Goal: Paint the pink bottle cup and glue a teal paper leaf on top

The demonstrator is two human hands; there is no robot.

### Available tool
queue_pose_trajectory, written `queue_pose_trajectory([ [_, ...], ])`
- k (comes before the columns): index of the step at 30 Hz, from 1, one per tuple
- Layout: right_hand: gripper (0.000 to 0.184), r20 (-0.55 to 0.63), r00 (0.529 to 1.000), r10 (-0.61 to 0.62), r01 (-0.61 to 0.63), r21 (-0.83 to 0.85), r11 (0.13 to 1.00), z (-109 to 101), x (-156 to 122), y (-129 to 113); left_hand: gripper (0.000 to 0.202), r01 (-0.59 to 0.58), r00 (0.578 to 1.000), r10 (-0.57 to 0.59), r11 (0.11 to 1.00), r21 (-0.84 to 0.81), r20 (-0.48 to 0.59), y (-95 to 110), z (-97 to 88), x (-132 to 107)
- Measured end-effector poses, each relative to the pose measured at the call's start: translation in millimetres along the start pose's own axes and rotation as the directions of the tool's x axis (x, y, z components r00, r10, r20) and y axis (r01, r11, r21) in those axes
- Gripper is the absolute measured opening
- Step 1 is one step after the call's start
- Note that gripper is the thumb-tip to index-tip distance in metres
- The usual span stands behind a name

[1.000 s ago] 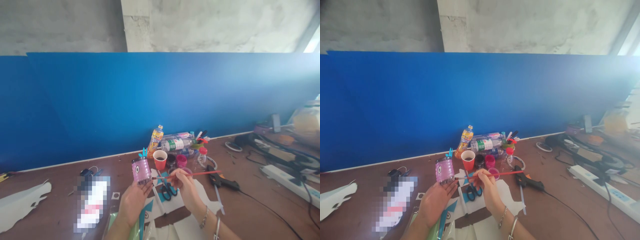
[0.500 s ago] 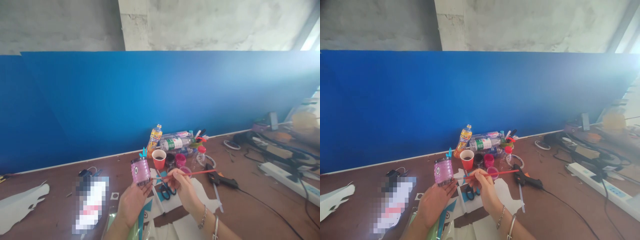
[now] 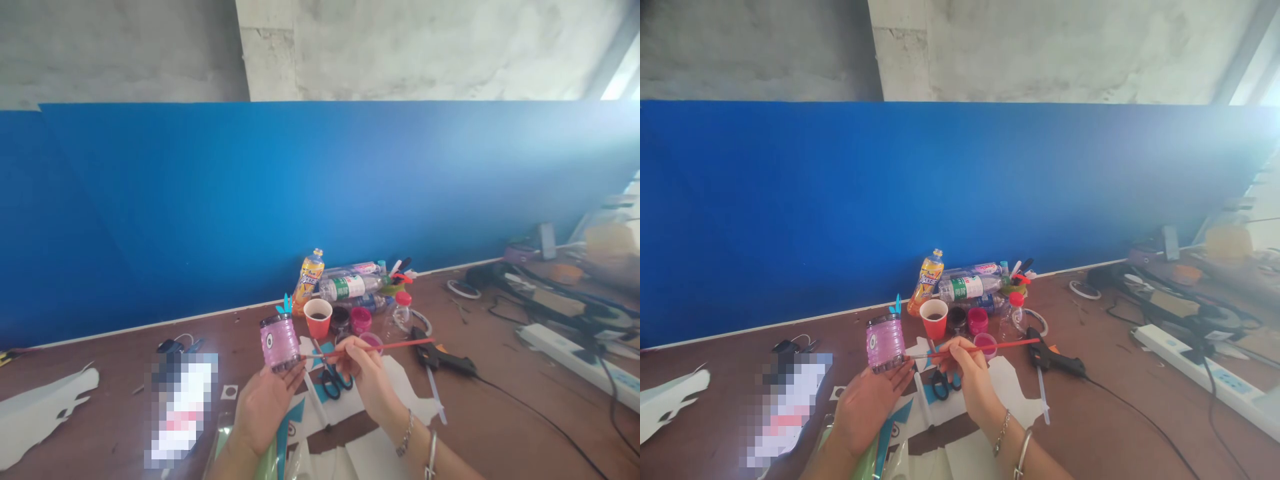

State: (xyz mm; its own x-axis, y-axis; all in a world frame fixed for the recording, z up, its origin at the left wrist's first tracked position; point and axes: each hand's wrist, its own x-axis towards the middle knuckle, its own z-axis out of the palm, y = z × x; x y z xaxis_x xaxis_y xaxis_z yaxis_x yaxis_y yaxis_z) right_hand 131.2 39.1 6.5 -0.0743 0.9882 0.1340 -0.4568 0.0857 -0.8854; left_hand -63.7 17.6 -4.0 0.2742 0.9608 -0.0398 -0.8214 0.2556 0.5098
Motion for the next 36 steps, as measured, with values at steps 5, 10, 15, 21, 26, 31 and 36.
queue_pose_trajectory([
  [5, 0.02, -0.041, 0.999, -0.001, 0.0, -0.03, 1.0, 0, 1, -3, 0.037, 0.006, 1.0, -0.006, 1.0, -0.004, -0.014, 0, -2.4, 1],
  [10, 0.022, -0.098, 0.995, -0.03, 0.028, -0.024, 0.999, -2, 3, -4, 0.031, -0.033, 0.998, 0.034, 0.999, 0.011, -0.062, -1, -4.5, 4],
  [15, 0.025, -0.078, 0.996, -0.048, 0.045, -0.043, 0.998, -2, 1, -2, 0.017, -0.112, 0.977, 0.127, 0.989, 0.097, -0.169, -5, -9.6, 8],
  [21, 0.03, 0.085, 0.983, -0.161, 0.18, -0.329, 0.927, 6, -14, -1, 0.027, -0.164, 0.962, 0.196, 0.972, 0.168, -0.192, -10, -6.3, 8],
  [26, 0.032, 0.236, 0.946, -0.222, 0.309, -0.454, 0.836, 10, -21, -6, 0.037, -0.179, 0.948, 0.223, 0.964, 0.196, -0.228, -10, 2.8, 6],
  [31, 0.03, 0.249, 0.938, -0.239, 0.335, -0.486, 0.807, 8, -19, -5, 0.033, -0.178, 0.958, 0.212, 0.968, 0.177, -0.192, -11, 0.5, 7],
  [36, 0.027, 0.264, 0.932, -0.25, 0.354, -0.505, 0.787, 7, -19, -2, 0.035, -0.182, 0.953, 0.218, 0.967, 0.178, -0.209, -13, -2.2, 9],
])
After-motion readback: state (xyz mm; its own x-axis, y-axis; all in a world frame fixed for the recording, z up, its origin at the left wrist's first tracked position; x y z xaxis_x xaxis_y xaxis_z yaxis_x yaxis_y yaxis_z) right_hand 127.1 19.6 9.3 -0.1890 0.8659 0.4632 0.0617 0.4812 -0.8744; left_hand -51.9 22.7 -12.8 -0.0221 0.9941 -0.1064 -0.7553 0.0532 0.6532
